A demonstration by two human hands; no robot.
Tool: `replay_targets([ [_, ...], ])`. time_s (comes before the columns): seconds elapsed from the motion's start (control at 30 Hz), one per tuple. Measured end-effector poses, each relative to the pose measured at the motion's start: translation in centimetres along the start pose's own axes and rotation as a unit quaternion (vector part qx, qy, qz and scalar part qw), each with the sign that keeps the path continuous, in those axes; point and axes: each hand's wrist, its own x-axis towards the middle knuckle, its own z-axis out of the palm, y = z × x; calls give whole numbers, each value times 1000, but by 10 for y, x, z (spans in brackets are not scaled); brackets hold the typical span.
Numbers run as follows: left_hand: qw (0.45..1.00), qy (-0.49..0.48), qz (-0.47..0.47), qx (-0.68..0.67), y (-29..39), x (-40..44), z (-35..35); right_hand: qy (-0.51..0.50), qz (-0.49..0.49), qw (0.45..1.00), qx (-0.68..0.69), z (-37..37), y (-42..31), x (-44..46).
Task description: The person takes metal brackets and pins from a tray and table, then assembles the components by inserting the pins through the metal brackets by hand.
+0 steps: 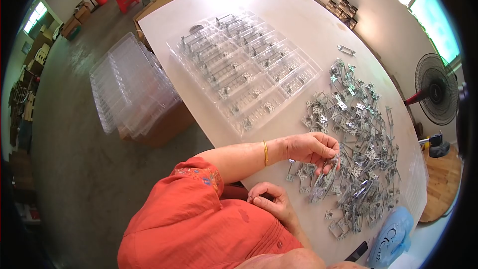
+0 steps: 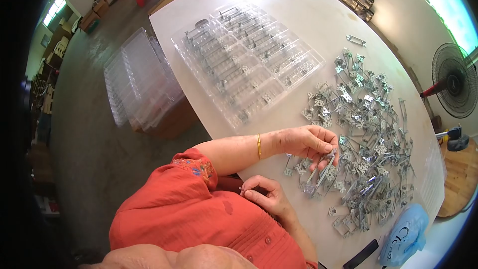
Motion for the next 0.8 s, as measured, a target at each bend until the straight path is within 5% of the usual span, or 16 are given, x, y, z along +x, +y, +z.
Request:
replay_targets([
  [0.33,997,27,50,-57,-2,4,-11,28,-45,996,-78,10,-4,-3],
  [0.5,996,57,66,-26,-2,2,-13,55,-181,924,-331,21,-48,-20],
  [0.67,991,98,89,18,3,2,-5,331,-340,803,-361,22,-71,-54],
  [0.8,987,111,104,59,4,3,0,519,-323,702,-365,-12,-72,-61],
])
